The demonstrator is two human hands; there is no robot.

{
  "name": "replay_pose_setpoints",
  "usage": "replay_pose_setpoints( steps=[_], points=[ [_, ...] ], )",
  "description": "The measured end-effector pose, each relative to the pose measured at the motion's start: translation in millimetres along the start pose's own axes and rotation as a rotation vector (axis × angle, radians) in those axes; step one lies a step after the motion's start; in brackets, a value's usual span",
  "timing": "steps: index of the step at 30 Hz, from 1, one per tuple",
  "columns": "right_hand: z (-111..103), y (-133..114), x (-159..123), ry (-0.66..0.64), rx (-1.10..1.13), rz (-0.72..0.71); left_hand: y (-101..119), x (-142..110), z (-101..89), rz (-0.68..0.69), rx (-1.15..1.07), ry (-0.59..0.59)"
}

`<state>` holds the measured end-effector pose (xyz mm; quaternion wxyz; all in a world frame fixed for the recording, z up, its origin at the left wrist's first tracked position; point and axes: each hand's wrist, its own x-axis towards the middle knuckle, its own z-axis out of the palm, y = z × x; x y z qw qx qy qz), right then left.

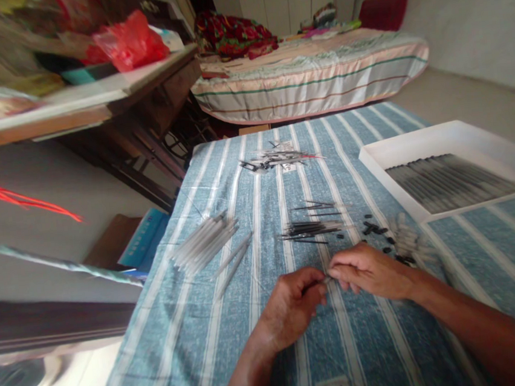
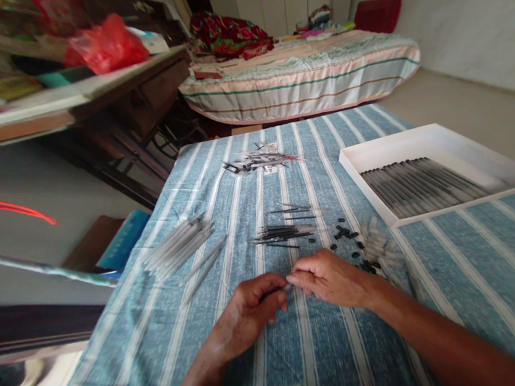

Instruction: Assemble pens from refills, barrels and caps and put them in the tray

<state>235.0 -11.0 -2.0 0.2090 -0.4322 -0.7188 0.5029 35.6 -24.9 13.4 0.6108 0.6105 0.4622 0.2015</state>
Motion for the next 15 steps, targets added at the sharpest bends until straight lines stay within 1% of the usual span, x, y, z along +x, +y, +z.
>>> replay_pose_setpoints(
  steps=[5, 8, 10, 12, 15],
  points=[
    [-4.4, 1.6, -1.5, -0.004, 0.022, -0.032, -1.0, 0.0, 0.0, 0.032, -0.025, 0.007],
    [-2.0, 0.2, -1.3, -0.009, -0.023, -0.059, 0.8, -0.3, -0.2, 0.014, -0.016, 0.001],
    [-0.6, -1.1, -1.0, -0.006, -0.052, -0.043, 2.7, -0.6, -0.1, 0.004, -0.003, -0.002],
    [0.0, -1.7, -0.9, -0.002, -0.054, -0.026, 4.4, -1.0, 0.3, 0.001, 0.004, -0.002],
    [0.8, -1.7, -0.8, 0.017, -0.036, -0.058, 4.8, -1.2, 0.9, 0.000, 0.012, -0.004]
  ],
)
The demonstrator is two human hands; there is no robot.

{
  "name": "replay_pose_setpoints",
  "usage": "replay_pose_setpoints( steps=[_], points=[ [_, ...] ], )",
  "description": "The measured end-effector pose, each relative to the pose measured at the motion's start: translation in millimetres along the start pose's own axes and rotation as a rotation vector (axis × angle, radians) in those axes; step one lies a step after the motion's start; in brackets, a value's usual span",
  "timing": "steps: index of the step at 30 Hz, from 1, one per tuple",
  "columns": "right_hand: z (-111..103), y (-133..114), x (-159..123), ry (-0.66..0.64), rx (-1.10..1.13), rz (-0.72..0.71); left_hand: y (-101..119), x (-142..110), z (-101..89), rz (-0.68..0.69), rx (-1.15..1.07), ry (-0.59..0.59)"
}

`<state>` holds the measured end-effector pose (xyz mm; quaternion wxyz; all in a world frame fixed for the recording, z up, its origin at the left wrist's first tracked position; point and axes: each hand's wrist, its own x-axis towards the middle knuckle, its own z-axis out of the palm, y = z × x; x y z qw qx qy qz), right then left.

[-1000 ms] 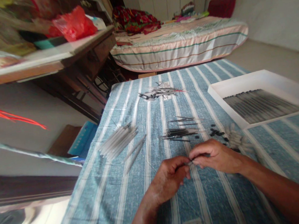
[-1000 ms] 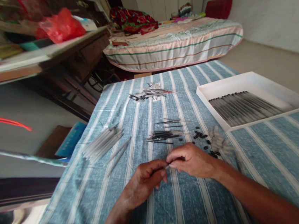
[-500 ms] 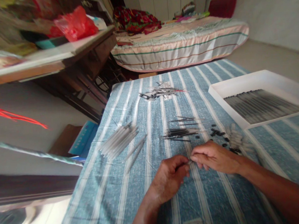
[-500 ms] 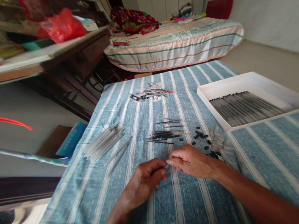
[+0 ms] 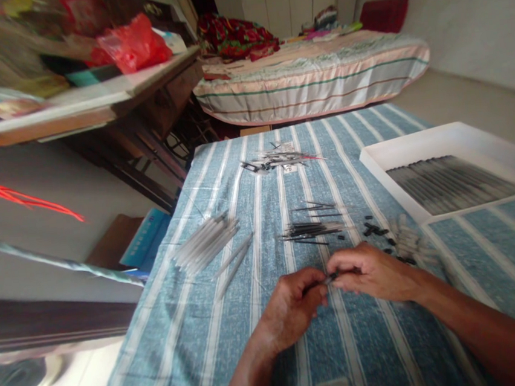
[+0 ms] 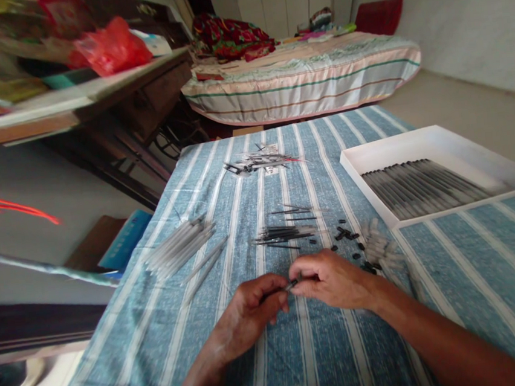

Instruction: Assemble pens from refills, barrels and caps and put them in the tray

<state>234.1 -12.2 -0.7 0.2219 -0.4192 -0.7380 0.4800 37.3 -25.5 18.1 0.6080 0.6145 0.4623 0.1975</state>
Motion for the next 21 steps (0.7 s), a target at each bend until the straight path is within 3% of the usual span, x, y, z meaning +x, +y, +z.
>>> replay_pose_setpoints(
  steps=[5, 12, 21],
  points=[
    [1.5, -0.4, 0.7, -0.015, -0.023, 0.084, -2.6, 0.6, -0.6, 0.015, 0.012, -0.026],
    [1.3, -2.4, 1.6, -0.031, -0.038, 0.094, -3.4, 1.1, -1.0, 0.027, 0.008, -0.010],
    [5.3, 0.2, 4.1, 0.043, -0.022, 0.062, -4.3, 3.1, -1.4, 0.018, 0.056, -0.014]
  ],
)
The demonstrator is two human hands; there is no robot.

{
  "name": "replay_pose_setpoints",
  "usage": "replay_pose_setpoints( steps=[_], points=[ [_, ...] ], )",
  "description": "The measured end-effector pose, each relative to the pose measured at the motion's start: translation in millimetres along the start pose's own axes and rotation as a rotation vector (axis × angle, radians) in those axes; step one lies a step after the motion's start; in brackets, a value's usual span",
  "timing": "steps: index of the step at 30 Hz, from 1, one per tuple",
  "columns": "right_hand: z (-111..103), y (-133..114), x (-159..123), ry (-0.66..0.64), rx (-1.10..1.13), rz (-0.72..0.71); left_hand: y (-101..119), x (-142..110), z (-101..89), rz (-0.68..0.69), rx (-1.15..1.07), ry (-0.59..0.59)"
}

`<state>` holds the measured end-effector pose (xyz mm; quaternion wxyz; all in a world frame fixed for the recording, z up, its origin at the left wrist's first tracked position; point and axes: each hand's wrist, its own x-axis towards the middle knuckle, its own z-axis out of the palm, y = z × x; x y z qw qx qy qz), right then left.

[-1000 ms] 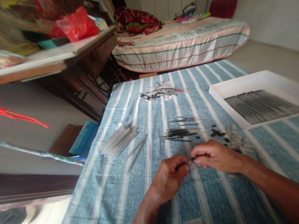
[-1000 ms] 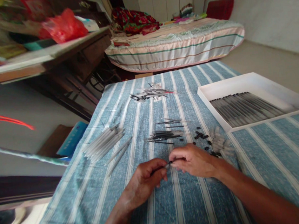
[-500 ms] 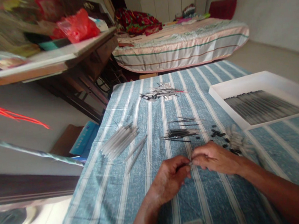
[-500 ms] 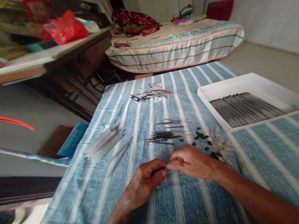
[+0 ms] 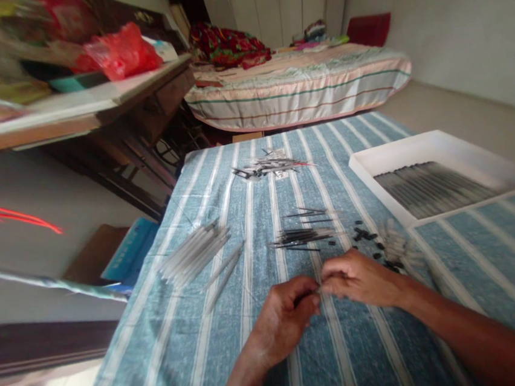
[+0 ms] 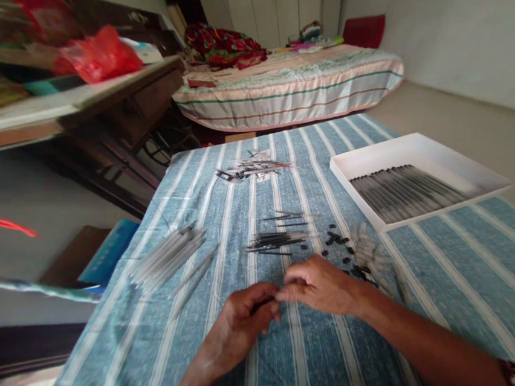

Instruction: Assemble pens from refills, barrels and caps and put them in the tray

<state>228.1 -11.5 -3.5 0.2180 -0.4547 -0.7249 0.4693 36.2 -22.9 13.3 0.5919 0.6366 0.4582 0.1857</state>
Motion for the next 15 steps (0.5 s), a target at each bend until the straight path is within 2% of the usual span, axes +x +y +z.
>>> replay_pose_setpoints(
  steps=[8, 15],
  points=[
    [-1.5, -2.8, 2.6, 0.013, -0.028, -0.022, 2.5, -0.4, -1.9, -0.006, 0.028, 0.016],
    [2.7, -2.8, 5.5, -0.003, 0.024, 0.076, 0.5, 2.7, 1.4, 0.146, 0.139, 0.170]
  ],
)
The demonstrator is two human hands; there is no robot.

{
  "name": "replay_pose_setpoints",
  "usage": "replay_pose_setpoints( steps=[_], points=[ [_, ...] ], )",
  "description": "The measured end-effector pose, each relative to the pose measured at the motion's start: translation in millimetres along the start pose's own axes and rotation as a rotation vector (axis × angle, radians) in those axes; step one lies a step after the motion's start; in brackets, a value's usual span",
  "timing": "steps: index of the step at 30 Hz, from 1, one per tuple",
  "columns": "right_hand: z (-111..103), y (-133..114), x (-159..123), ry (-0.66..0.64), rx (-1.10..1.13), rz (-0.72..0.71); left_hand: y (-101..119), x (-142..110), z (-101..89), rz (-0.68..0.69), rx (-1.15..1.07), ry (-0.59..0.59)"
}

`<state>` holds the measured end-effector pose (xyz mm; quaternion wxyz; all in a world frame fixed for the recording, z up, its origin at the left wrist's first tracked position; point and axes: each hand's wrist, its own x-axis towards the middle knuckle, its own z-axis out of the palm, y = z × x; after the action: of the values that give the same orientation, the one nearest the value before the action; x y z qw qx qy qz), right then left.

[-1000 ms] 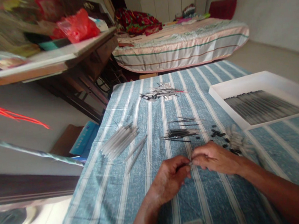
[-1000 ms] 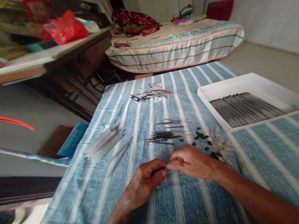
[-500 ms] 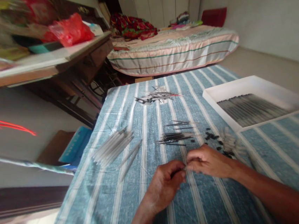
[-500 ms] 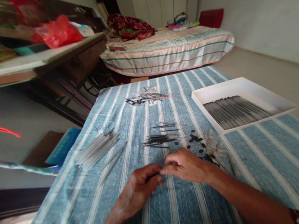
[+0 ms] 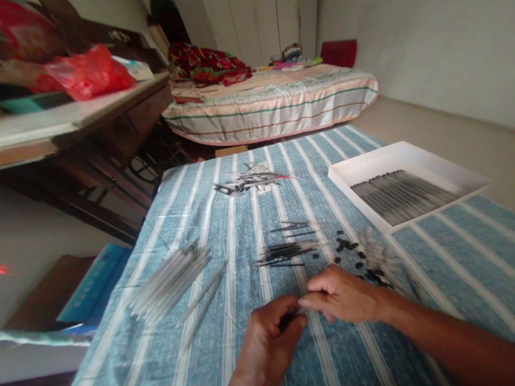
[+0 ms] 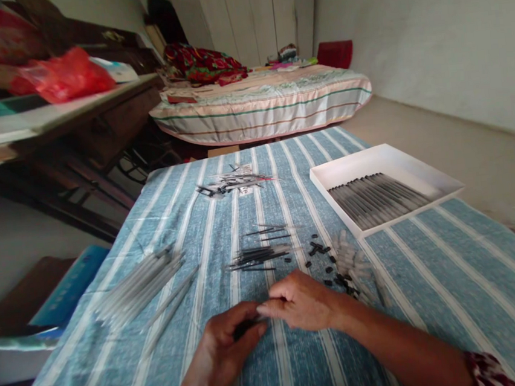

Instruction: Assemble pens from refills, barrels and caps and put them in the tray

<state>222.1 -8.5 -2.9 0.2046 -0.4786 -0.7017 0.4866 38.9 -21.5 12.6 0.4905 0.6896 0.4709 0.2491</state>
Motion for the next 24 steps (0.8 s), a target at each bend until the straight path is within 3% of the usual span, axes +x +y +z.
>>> replay_pose_setpoints(
  steps=[8, 16, 24],
  points=[
    [-6.6, -0.7, 2.1, 0.033, 0.140, 0.040, -5.1, -1.5, -13.4, 0.096, 0.273, -0.060],
    [-8.0, 0.3, 5.3, 0.060, 0.132, 0.017, -16.0, 1.5, -13.2, 0.254, 0.425, -0.015],
    [-10.2, -1.7, 4.9, 0.039, 0.160, -0.006, -7.8, 0.1, -9.4, 0.037, 0.448, 0.024]
  ],
)
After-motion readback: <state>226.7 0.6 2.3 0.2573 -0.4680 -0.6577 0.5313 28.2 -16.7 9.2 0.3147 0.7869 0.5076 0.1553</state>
